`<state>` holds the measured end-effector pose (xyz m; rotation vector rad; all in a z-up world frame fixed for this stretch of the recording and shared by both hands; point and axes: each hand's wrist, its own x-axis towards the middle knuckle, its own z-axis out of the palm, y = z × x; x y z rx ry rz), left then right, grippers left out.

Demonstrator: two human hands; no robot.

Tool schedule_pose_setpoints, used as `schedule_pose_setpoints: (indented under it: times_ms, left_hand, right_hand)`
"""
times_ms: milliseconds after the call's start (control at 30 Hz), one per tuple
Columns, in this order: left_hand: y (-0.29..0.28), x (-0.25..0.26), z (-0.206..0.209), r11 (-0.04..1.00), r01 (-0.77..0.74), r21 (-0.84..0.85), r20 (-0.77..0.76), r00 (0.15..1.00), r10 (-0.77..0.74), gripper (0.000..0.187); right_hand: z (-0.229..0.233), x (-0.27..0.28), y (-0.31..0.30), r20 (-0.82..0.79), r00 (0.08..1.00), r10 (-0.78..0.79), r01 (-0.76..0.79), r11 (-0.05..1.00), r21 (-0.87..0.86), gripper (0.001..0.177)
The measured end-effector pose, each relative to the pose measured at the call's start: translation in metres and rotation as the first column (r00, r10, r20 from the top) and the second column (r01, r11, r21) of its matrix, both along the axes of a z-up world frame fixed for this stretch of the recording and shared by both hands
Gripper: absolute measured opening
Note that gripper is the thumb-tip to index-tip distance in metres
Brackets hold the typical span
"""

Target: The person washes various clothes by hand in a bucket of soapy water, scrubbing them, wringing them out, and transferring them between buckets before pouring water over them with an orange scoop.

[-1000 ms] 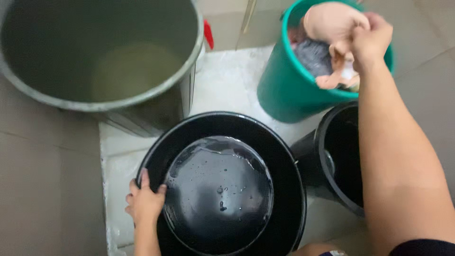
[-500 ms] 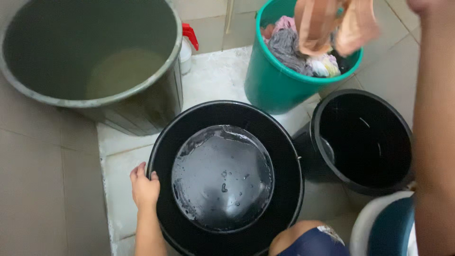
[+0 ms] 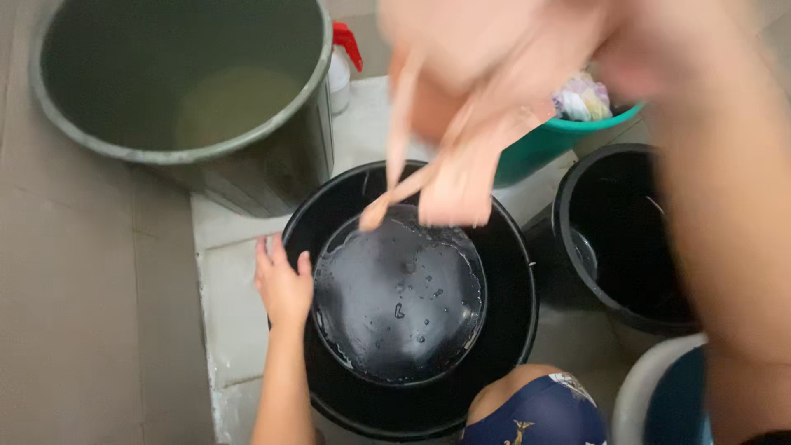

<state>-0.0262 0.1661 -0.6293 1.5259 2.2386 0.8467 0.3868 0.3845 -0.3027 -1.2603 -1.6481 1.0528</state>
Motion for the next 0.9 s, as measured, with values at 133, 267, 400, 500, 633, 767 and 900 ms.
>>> schedule_pose_setpoints:
  times_ms: [133, 267, 400, 500, 633, 767, 900]
  left_hand:
    - [0.017, 0.039, 0.069, 0.955, 0.150, 0.254, -0.021, 0.989, -0.150, 0.058]
    - [0.031, 0.077, 0.111, 0.871, 0.408, 0.274, -0.185, 0.911, -0.368, 0.056]
    - [0.038, 0.095, 0.124, 0.828, 0.519, 0.213, -0.231, 0.850, -0.474, 0.056]
    - [0.038, 0.101, 0.124, 0.819, 0.543, 0.187, -0.195, 0.837, -0.511, 0.052]
    - [0.028, 0.094, 0.116, 0.817, 0.577, 0.019, -0.231, 0.797, -0.558, 0.054]
    - [0.012, 0.085, 0.114, 0.820, 0.551, -0.155, -0.214, 0.792, -0.572, 0.053]
    - [-0.004, 0.084, 0.121, 0.839, 0.522, -0.152, -0.085, 0.839, -0.537, 0.058]
  right_hand:
    - [-0.100, -0.061, -0.027, 0.621, 0.770, 0.144, -0.010, 0.977, -0.215, 0.036]
    - [-0.183, -0.070, -0.044, 0.656, 0.494, 0.570, -0.315, 0.821, -0.476, 0.052]
    - [-0.189, -0.007, 0.005, 0.867, 0.491, -0.087, -0.092, 0.984, 0.151, 0.038]
    - [-0.183, 0.042, 0.026, 0.681, 0.413, -0.605, 0.170, 0.785, 0.595, 0.064]
    - [-0.185, 0.076, 0.060, 0.747, 0.601, -0.284, 0.309, 0.945, 0.110, 0.086]
    - [-0.181, 0.077, 0.073, 0.754, 0.610, -0.245, 0.451, 0.889, -0.076, 0.094]
    - [-0.180, 0.068, 0.073, 0.800, 0.464, -0.382, 0.551, 0.831, 0.077, 0.073]
